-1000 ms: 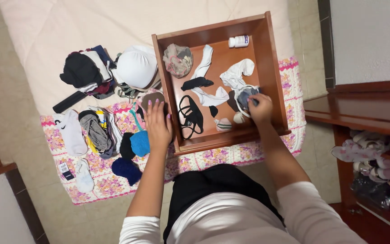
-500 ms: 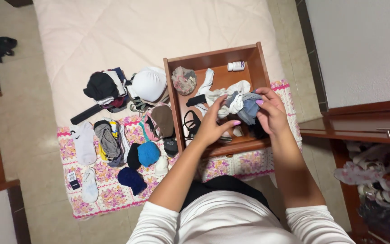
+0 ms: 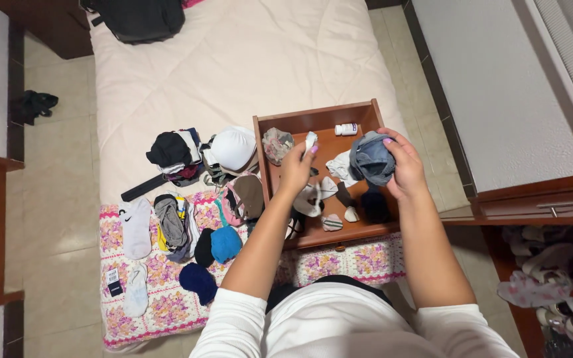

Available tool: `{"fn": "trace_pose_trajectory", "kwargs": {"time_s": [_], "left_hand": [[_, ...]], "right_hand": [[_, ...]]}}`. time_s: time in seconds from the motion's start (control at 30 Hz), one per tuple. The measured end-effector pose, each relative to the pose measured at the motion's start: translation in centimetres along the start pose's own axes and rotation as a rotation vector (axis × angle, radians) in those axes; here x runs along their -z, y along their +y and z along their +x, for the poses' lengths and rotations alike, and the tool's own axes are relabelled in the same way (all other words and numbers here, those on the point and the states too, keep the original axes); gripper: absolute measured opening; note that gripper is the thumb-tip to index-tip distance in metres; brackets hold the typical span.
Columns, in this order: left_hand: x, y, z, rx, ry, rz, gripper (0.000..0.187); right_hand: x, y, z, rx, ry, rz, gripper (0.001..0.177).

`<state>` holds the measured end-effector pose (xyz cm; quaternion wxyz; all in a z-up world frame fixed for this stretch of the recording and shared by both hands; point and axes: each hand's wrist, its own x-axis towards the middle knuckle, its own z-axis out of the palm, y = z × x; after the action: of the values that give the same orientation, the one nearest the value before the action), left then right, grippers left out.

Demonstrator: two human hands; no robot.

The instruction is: The person sorts through a drawer of small clothing items, picking up socks, underwear, and other garments one by one, unfolding or inspecting them, and placing them on the bed. The drawer remains open on the bed throughout the clip.

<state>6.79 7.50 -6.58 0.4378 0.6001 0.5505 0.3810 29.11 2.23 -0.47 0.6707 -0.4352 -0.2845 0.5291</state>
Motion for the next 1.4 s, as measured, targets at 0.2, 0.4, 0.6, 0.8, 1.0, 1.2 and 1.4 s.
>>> {"fn": "trace_pose_trajectory", "kwargs": {"time_s": [0.2, 0.4, 0.6, 0.8, 1.0, 1.2, 1.4], "left_hand": [[0.4, 7.3, -3.0, 0.195, -0.284, -0.215, 0.071], [-1.9, 8.9, -2.9, 0.080, -0.135, -0.818, 0.045], [-0.2, 5.5, 0.4, 0.058, -0.046, -0.952, 0.018], [4.6, 12.7, -2.9, 0.202, -0.117, -1.320, 0.037], [4.1, 7.7, -0.5, 0.292, -0.128, -0.810, 0.043], [2.7, 8.8, -4.3, 0.316, 0.033, -0.716, 0.067], [3.5, 13.5, -7.5, 0.231, -0.139, -0.816, 0.037]], "right_hand": [[-4.0, -2.6, -2.0, 0.102, -0.072, 0.052, 0.032], [-5.1, -2.3, -2.6, 0.101, -0.123, 0.039, 0.027], [-2.5, -0.8, -1.5, 0.076, -0.120, -0.260, 0.013], [-7.0, -3.7, -3.5, -0.066, -0.218, 0.243, 0.024], [-5.8, -4.2, -3.2, -0.247, -0.117, 0.361, 0.023], [-7.6, -3.4, -3.9, -0.064, -0.227, 0.316, 0.024], [-7.2, -1.2, -3.0, 0.035, -0.275, 0.180, 0.014]]}}
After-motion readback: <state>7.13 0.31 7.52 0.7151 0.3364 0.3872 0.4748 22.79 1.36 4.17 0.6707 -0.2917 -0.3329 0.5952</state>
